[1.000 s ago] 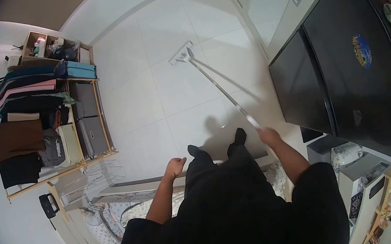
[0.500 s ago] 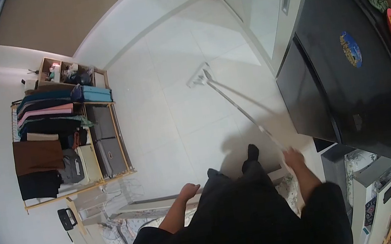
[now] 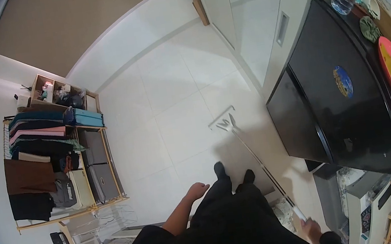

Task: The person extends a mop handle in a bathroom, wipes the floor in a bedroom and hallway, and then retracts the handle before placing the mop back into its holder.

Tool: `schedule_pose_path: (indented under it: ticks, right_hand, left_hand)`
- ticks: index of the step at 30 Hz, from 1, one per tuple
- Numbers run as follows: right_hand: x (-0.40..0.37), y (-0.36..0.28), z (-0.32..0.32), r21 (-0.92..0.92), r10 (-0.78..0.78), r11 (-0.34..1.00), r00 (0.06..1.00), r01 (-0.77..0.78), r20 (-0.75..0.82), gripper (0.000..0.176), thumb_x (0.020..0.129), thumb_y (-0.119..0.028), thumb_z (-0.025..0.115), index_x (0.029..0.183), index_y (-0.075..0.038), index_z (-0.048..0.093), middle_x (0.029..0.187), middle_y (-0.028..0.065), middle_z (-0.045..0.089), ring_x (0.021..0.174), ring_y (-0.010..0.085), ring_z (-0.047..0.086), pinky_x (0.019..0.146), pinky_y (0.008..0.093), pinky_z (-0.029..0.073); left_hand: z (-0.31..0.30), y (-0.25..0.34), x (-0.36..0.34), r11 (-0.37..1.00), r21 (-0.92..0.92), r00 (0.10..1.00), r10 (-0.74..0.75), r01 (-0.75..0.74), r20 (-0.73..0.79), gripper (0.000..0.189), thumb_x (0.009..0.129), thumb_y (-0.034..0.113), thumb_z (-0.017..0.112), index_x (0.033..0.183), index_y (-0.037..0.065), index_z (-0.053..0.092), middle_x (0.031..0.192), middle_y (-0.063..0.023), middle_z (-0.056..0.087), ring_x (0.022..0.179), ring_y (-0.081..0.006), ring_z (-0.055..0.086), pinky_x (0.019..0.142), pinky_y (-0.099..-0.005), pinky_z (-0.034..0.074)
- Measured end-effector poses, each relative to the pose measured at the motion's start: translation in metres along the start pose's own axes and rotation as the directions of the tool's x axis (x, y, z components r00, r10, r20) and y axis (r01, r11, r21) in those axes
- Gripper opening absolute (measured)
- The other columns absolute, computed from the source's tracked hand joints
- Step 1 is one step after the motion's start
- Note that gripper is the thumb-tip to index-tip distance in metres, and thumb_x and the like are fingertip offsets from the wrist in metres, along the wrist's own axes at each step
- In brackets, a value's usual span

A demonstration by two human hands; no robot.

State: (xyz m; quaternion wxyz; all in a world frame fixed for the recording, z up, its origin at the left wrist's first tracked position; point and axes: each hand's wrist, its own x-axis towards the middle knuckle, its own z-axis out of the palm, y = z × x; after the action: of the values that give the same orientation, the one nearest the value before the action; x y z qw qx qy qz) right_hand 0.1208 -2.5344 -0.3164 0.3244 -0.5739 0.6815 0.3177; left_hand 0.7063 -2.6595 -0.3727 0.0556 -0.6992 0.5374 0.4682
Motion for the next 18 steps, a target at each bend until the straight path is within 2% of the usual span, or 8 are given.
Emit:
schedule_pose_path:
  ticks: [3, 5, 6, 7, 8, 10, 14, 18]
  right_hand:
    - [0.106, -0.073, -0.021, -0.265, -0.520, 0.822, 0.854, 0.503, 0.010, 0.021, 0.087, -0.022, 0.046, 0.097, -0.006, 0.056, 0.084, 0.0175, 0.064, 0.078, 0.0351, 0.063, 0.065, 0.0488, 0.051]
    - [0.162, -0.167, -0.074, 0.017, -0.505, 0.862, 0.861, 0.507, -0.054, 0.036, 0.090, -0.030, 0.041, 0.112, -0.003, 0.050, 0.088, 0.0253, 0.062, 0.077, 0.0418, 0.062, 0.073, 0.0492, 0.050]
    - [0.163, -0.236, -0.128, 0.320, -0.191, 0.933, 0.981, 0.167, 0.045, 0.041, 0.086, -0.026, 0.045, 0.120, -0.005, 0.047, 0.105, 0.0282, 0.057, 0.098, 0.0427, 0.057, 0.085, 0.0506, 0.044]
    - [0.171, -0.294, -0.171, 0.349, -0.252, 0.911, 0.966, 0.219, 0.052, 0.052, 0.084, -0.024, 0.047, 0.131, -0.006, 0.037, 0.107, 0.0281, 0.057, 0.099, 0.0440, 0.056, 0.087, 0.0508, 0.043]
    - [0.176, -0.342, -0.201, 0.297, -0.439, 0.834, 0.885, 0.465, -0.153, 0.055, 0.083, -0.019, 0.045, 0.135, -0.006, 0.031, 0.107, 0.0295, 0.056, 0.099, 0.0449, 0.055, 0.087, 0.0505, 0.043]
    - [0.220, -0.435, -0.239, 0.133, -0.555, 0.791, 0.791, 0.598, -0.259, 0.058, 0.082, -0.011, 0.043, 0.138, -0.014, 0.031, 0.108, 0.0324, 0.054, 0.098, 0.0459, 0.056, 0.085, 0.0496, 0.045]
    - [0.254, -0.563, -0.328, 0.150, -0.479, 0.828, 0.820, 0.540, -0.313, 0.051, 0.085, -0.017, 0.043, 0.135, -0.022, 0.041, 0.093, 0.0233, 0.063, 0.090, 0.0362, 0.062, 0.080, 0.0479, 0.048]
    - [0.277, -0.519, -0.309, 0.123, -0.438, 0.868, 0.858, 0.481, -0.269, 0.052, 0.088, -0.020, 0.040, 0.139, -0.029, 0.034, 0.094, 0.0232, 0.063, 0.089, 0.0361, 0.062, 0.079, 0.0474, 0.049]
  left_hand:
    - [0.000, -0.052, 0.008, 0.998, 0.042, 0.997, -0.052, 0.050, 0.050, 0.053, 0.086, 0.045, 0.044, 0.082, -0.004, 0.066, 0.087, -0.0259, 0.063, 0.087, -0.0408, 0.060, 0.082, -0.0459, 0.046]
    - [-0.008, -0.074, 0.016, 0.994, 0.085, 0.995, -0.073, 0.067, 0.068, 0.053, 0.086, 0.045, 0.044, 0.083, -0.003, 0.067, 0.087, -0.0252, 0.064, 0.087, -0.0402, 0.060, 0.082, -0.0453, 0.046]
    - [-0.018, -0.080, 0.017, 0.984, 0.067, 0.975, -0.171, 0.163, 0.143, 0.054, 0.086, 0.045, 0.044, 0.082, -0.003, 0.067, 0.087, -0.0250, 0.064, 0.087, -0.0402, 0.060, 0.082, -0.0453, 0.046]
    - [-0.025, -0.090, 0.014, 0.963, 0.060, 0.936, -0.271, 0.264, 0.224, 0.055, 0.086, 0.046, 0.044, 0.082, -0.004, 0.067, 0.086, -0.0249, 0.064, 0.087, -0.0403, 0.060, 0.081, -0.0454, 0.046]
    - [-0.032, -0.102, 0.013, 0.962, 0.062, 0.934, -0.274, 0.266, 0.230, 0.055, 0.086, 0.046, 0.044, 0.082, -0.004, 0.067, 0.086, -0.0249, 0.064, 0.087, -0.0403, 0.060, 0.081, -0.0454, 0.046]
    - [-0.051, -0.118, 0.028, 0.979, 0.138, 0.974, -0.172, 0.153, 0.144, 0.055, 0.087, 0.046, 0.044, 0.079, -0.003, 0.067, 0.084, -0.0244, 0.064, 0.086, -0.0402, 0.060, 0.080, -0.0458, 0.046]
    - [-0.128, -0.102, 0.050, 0.982, 0.157, 0.978, -0.128, 0.102, 0.166, 0.054, 0.089, 0.045, 0.041, 0.082, -0.002, 0.066, 0.090, -0.0245, 0.063, 0.088, -0.0410, 0.059, 0.081, -0.0472, 0.046]
    - [-0.179, -0.105, 0.092, 0.962, 0.269, 0.992, 0.025, -0.058, 0.125, 0.051, 0.090, 0.042, 0.040, 0.085, -0.002, 0.065, 0.092, -0.0245, 0.063, 0.091, -0.0412, 0.058, 0.083, -0.0483, 0.045]
